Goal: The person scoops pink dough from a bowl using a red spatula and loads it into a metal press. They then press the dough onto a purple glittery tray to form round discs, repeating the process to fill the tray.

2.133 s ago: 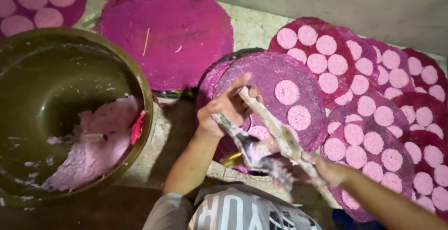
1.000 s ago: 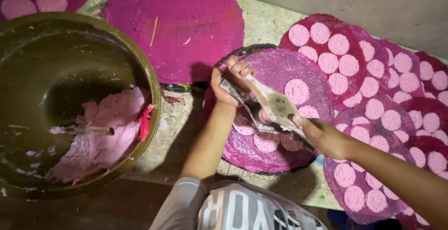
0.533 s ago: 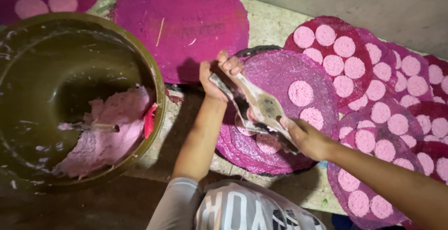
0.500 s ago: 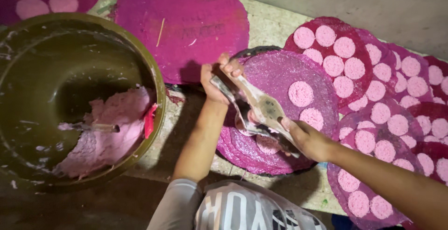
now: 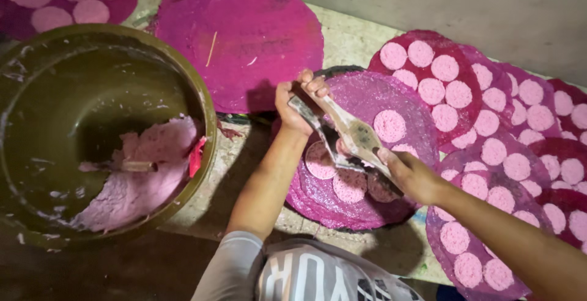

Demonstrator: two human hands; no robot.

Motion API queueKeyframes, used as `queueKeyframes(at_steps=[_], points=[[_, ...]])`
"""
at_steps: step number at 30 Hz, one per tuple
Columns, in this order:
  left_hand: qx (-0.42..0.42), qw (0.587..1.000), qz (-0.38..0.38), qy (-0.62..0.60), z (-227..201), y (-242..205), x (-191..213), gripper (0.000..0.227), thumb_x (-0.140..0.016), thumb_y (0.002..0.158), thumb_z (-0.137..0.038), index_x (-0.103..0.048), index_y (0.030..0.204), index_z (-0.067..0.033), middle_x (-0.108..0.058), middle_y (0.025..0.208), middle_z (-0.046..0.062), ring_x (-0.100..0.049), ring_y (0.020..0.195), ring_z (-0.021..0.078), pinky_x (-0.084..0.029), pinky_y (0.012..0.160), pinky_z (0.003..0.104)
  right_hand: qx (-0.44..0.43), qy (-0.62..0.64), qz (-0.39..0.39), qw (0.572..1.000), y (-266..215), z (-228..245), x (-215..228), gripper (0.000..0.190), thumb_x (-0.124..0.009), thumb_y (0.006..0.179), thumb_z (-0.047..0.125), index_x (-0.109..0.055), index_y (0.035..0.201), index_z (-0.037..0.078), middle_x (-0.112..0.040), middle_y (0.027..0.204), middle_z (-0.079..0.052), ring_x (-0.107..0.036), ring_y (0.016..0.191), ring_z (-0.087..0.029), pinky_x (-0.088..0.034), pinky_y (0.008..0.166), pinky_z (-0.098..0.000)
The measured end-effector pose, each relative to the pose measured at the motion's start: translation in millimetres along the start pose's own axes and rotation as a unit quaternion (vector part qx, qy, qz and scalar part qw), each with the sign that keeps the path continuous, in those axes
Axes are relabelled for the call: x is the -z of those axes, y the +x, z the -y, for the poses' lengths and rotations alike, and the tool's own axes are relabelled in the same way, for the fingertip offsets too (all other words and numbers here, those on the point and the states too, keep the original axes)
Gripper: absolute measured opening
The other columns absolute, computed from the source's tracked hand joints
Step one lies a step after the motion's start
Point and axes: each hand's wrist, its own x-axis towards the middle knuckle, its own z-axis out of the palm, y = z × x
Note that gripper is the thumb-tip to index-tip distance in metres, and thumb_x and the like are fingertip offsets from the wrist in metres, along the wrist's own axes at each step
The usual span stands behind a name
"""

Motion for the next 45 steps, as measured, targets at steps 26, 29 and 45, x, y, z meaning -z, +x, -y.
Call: queueKeyframes(at_steps=[26, 29, 45], points=[[0.307, 0.390, 0.055, 0.867, -9, -78, -51, 0.120, -0.089, 0.075, -0.036, -0.009, 0.162, -0.0179, -0.022, 0.163, 0.022, -0.016, 0.151, 0.0395, -0.012, 0.122, 0.059, 0.304, 0.530, -0.114, 0.783, -45, -87, -38, 0.114, -0.055, 0.073, 0.092, -0.041, 0.148, 0.007, -0.056, 0.121, -0.012, -0.061, 0.102, -0.029, -0.054, 0.079, -0.0506], [0.249, 0.375, 0.047, 0.892, -19, -50, -33, 0.120, -0.088, 0.073, -0.034, -0.011, 0.162, -0.0163, -0.027, 0.162, 0.021, -0.017, 0.152, 0.0403, -0.013, 0.122, 0.062, 0.267, 0.592, -0.101, 0.754, -42, -107, -38, 0.117, -0.056, 0.069, 0.094, -0.043, 0.146, 0.005, -0.056, 0.127, -0.010, -0.061, 0.111, -0.027, -0.052, 0.091, -0.0485], [0.134, 0.973, 0.054, 0.180, 3, -10, -43, 0.086, -0.047, 0.100, -0.066, -0.044, 0.154, 0.0019, -0.053, 0.156, 0.019, -0.043, 0.151, 0.0338, -0.027, 0.132, 0.047, 0.046, 0.194, 0.092, 0.976, 22, -75, 4, 0.097, -0.031, 0.079, 0.091, -0.062, 0.110, 0.005, -0.072, 0.083, -0.012, -0.068, 0.070, -0.024, -0.059, 0.057, -0.0360]])
